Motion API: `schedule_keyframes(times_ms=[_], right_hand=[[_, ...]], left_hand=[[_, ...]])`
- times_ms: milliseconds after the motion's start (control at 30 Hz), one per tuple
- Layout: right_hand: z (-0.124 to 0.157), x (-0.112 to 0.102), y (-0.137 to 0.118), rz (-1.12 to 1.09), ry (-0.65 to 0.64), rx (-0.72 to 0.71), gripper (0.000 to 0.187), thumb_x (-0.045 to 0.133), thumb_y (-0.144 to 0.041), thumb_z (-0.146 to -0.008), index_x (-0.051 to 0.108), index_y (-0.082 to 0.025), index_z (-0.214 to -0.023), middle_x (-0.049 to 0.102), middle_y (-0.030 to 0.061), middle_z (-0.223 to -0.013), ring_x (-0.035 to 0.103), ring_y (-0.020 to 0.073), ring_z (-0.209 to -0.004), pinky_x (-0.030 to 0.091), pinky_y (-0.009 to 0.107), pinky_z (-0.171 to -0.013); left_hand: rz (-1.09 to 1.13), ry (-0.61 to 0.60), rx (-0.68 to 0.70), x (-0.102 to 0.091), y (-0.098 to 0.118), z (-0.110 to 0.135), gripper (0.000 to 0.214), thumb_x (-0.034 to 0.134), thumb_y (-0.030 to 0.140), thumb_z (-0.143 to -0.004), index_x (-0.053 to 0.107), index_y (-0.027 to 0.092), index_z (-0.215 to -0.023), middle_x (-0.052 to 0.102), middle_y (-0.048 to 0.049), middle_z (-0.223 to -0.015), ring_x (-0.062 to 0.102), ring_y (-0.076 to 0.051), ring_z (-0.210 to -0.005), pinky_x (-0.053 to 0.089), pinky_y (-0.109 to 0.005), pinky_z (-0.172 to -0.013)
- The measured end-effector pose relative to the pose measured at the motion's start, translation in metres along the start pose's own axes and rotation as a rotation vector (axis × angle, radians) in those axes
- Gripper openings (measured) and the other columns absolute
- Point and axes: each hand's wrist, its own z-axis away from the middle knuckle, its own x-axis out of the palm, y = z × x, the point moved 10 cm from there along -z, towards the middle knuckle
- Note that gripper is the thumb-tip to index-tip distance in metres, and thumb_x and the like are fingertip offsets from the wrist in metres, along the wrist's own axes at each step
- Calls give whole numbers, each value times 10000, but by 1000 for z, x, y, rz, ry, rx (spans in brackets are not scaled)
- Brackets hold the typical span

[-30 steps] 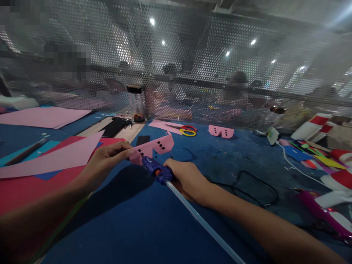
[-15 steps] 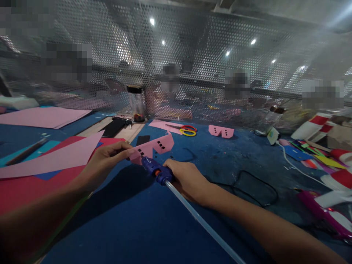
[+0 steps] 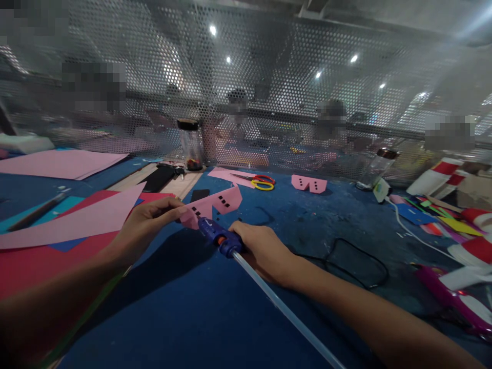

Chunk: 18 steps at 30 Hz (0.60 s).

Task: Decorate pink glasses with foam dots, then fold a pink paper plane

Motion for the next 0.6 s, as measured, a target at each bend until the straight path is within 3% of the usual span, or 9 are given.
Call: schedule_keyframes(times_ms=[200,600], right_hand=[[0,1,2,37,-5,-10,158,631,-339,-926,518,-230,-905,619,-31,-764,518,120,-629,327,237,-571],[-1,-1,-1,80,-19,-14,212,582,-380,-953,470,-227,-856,574,-36,-705,470,112,-587,273,241,-556]], left_hand=[[-43,60,-29,-10,-6,-2,195,637,369,-890,718,212,-807,751,-44,-872,688,-219,-883,508,-360,-885],[-45,55,-15,-9,-6,-3,197,632,366,-896,714,209,-810,738,-40,-871,670,-215,-868,489,-349,-842]])
